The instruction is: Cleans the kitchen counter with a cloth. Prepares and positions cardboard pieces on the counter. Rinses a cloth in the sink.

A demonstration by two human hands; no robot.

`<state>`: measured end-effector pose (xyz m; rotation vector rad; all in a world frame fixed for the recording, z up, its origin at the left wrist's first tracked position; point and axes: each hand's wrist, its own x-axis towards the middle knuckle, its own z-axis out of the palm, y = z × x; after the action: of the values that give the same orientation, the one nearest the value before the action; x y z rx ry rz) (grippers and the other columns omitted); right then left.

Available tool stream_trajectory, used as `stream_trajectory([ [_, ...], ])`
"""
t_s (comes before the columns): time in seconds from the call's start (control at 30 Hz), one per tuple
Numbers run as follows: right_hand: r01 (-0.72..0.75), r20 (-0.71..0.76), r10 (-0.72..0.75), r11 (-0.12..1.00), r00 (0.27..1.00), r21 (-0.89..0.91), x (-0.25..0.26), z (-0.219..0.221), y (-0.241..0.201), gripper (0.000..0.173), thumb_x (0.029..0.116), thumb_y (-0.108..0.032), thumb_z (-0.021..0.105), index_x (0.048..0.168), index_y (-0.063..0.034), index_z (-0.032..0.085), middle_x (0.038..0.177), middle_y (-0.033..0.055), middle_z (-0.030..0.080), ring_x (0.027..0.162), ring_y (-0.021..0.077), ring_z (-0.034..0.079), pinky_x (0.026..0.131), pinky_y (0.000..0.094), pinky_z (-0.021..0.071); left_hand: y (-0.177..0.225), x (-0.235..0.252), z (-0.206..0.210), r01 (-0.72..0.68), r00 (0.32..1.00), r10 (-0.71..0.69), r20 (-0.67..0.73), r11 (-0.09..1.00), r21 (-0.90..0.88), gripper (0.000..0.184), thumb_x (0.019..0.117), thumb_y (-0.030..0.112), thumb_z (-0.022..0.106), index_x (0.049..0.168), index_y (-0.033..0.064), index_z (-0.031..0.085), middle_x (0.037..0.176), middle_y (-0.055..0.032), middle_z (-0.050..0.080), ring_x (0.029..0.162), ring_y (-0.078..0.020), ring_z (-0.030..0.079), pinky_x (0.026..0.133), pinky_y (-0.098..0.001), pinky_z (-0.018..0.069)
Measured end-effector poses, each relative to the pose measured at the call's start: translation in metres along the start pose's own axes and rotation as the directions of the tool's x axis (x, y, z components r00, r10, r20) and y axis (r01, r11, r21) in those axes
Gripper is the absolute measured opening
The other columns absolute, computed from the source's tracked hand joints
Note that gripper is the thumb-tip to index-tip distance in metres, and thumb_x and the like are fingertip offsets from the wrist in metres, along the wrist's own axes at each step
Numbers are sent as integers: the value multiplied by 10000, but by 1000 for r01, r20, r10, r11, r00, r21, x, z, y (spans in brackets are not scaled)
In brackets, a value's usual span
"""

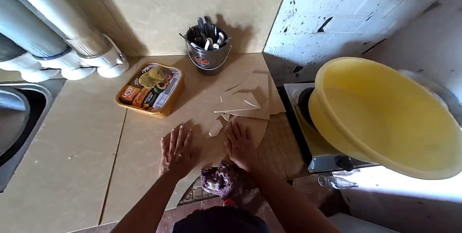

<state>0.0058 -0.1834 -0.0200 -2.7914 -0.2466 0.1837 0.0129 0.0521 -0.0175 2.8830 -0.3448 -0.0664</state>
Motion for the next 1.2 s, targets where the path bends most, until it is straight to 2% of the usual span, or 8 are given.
stream_trajectory([
  [0.27,26,-115,-28,1000,993,-12,5,6,2,578,1075,-351,312,1584,-83,377,1649,159,332,1550,364,247,1203,700,125,0,3,7,-33,993,37,-116,999,30,742,987,551,327,1547,81,451,1619,-254,347,1498,-520,281,1156,-753,141],
  [0.53,39,-130,-39,999,991,-2,1,9,4,568,1079,-343,303,1587,-98,376,1655,140,327,1554,348,244,1211,684,125,3,2,6,-22,996,24,-87,999,31,767,979,563,359,1565,72,415,1636,-246,319,1516,-508,245,1164,-750,111],
  [0.7,-26,101,7,984,995,179,-2,-21,-4,555,1114,-344,289,1610,-95,308,1693,127,229,1590,308,98,1243,630,-11,7,-1,-8,28,999,-28,36,999,21,735,1006,524,426,1606,108,337,1682,-220,213,1561,-459,133,1198,-707,27],
  [0.77,35,134,-79,951,988,306,-31,-35,-16,521,1112,-338,351,1561,-84,419,1648,135,346,1566,328,211,1252,622,70,4,-3,-3,18,1000,-18,5,1000,22,730,1000,531,407,1601,119,355,1679,-213,232,1561,-447,152,1198,-705,43],
  [0.87,392,-72,-388,880,919,266,-88,-12,-25,463,943,-359,694,1362,-163,676,1477,162,568,1438,400,444,1153,659,323,7,-1,-5,46,998,-46,45,999,15,722,1018,522,416,1615,129,319,1692,-198,199,1572,-428,117,1205,-689,21],
  [0.97,573,-215,-537,800,816,178,-110,18,-10,257,919,-117,707,1165,-155,771,1237,132,704,1206,356,637,991,534,530,6,-2,-3,44,998,-45,36,999,26,724,1020,533,404,1619,138,312,1697,-180,197,1572,-424,119,1209,-682,22],
  [1.1,468,-546,-296,859,784,207,-108,-11,23,244,931,-32,637,1112,-119,776,1131,106,736,1077,280,697,947,465,572,3,-1,1,36,999,-36,2,999,2,735,1008,553,396,1611,136,335,1692,-180,217,1569,-425,137,1209,-688,34],
  [1.2,165,-623,49,945,781,281,-88,-58,68,290,961,-85,604,1218,-32,728,1262,244,657,1187,432,619,1032,578,492,2,-1,2,43,999,-43,4,999,-9,733,1000,552,399,1615,158,330,1695,-166,218,1571,-417,135,1215,-676,37],
])
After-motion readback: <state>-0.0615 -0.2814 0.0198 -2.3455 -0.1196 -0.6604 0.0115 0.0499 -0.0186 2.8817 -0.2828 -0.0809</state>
